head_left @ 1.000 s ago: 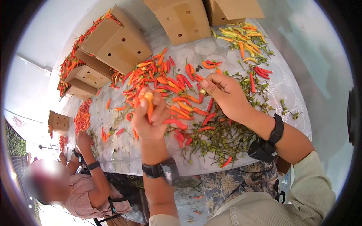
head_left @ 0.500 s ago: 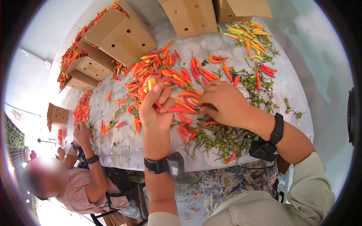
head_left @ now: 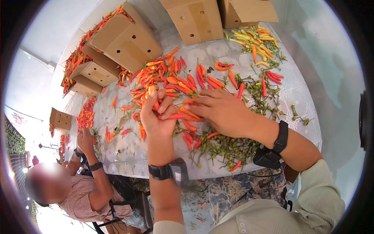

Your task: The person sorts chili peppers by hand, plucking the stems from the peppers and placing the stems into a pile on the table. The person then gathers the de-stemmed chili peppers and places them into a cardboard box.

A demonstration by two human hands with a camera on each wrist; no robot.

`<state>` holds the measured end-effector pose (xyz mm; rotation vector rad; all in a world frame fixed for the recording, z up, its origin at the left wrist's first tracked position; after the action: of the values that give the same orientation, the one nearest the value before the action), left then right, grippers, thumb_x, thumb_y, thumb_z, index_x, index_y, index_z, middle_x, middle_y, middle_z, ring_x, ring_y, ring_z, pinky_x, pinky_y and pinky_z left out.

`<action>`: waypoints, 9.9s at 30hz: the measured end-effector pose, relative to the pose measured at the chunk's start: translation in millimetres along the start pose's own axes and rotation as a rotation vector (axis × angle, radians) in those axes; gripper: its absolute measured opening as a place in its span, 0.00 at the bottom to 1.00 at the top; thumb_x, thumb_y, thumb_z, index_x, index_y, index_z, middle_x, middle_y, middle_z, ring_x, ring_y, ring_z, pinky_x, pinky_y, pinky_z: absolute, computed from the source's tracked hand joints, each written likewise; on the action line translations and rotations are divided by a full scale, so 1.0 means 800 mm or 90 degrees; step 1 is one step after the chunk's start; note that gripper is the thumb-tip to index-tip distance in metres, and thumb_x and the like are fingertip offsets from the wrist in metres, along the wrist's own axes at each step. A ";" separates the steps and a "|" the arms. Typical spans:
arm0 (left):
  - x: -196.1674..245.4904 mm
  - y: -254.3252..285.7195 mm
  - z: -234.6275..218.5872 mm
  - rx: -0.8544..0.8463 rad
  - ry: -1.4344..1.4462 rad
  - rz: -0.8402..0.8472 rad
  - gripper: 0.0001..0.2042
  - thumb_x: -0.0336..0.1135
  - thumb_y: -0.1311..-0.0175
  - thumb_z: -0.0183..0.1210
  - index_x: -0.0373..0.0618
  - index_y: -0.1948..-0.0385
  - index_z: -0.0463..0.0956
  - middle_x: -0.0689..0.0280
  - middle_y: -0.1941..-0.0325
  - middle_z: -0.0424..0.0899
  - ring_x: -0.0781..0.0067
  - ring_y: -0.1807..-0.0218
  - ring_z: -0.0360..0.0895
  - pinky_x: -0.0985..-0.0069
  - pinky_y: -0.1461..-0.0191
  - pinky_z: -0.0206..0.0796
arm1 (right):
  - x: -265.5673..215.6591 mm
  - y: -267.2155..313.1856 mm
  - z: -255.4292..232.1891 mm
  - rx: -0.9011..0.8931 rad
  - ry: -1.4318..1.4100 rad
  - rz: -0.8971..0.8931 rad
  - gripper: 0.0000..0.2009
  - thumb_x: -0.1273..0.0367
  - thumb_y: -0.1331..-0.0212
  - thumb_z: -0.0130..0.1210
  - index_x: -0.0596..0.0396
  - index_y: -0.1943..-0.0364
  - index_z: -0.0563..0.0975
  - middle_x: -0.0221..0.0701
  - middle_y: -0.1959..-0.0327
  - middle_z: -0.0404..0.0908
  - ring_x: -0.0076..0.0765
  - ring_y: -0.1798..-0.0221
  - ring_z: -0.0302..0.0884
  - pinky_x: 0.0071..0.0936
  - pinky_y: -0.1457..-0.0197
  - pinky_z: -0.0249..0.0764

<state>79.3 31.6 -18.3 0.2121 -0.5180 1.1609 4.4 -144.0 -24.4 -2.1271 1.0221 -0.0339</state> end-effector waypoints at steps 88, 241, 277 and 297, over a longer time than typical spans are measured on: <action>-0.018 -0.002 0.002 0.014 -0.023 -0.042 0.10 0.32 0.40 0.56 0.40 0.59 0.74 0.70 0.72 0.74 0.81 0.73 0.68 0.89 0.84 0.61 | 0.033 -0.002 -0.047 0.222 0.019 0.134 0.09 0.77 0.56 0.57 0.53 0.68 0.79 0.34 0.68 0.76 0.44 0.62 0.72 0.37 0.56 0.69; -0.048 0.007 0.029 0.109 -0.435 -0.106 0.11 0.28 0.45 0.60 0.42 0.60 0.74 0.69 0.69 0.78 0.86 0.73 0.72 0.90 0.85 0.47 | 0.017 0.004 -0.018 0.173 -0.556 0.363 0.13 0.67 0.47 0.64 0.58 0.62 0.75 0.24 0.73 0.77 0.15 0.70 0.72 0.16 0.71 0.67; -0.047 0.013 0.035 -0.050 -0.420 -0.231 0.13 0.23 0.48 0.62 0.36 0.61 0.73 0.59 0.70 0.81 0.87 0.83 0.65 0.91 0.84 0.48 | 0.004 -0.008 -0.060 0.289 -0.086 -0.001 0.05 0.77 0.53 0.60 0.59 0.73 0.75 0.34 0.73 0.72 0.37 0.73 0.69 0.28 0.70 0.66; -0.032 0.015 0.016 0.060 -0.393 -0.025 0.16 0.23 0.48 0.61 0.41 0.57 0.69 0.61 0.66 0.78 0.84 0.79 0.66 0.91 0.84 0.52 | 0.025 0.017 -0.013 -0.038 0.040 0.138 0.10 0.65 0.54 0.59 0.54 0.68 0.75 0.38 0.69 0.75 0.46 0.63 0.73 0.40 0.60 0.70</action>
<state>56.9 10.2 -20.9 0.6700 -0.9944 1.0726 5.6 -169.3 -31.8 -2.0677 1.3007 0.0360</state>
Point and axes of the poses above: each hand's wrist, its own y-axis away from the middle knuckle, its own z-axis out of the palm, x = y × z, the point moved 3 cm from there along -y, towards the middle knuckle
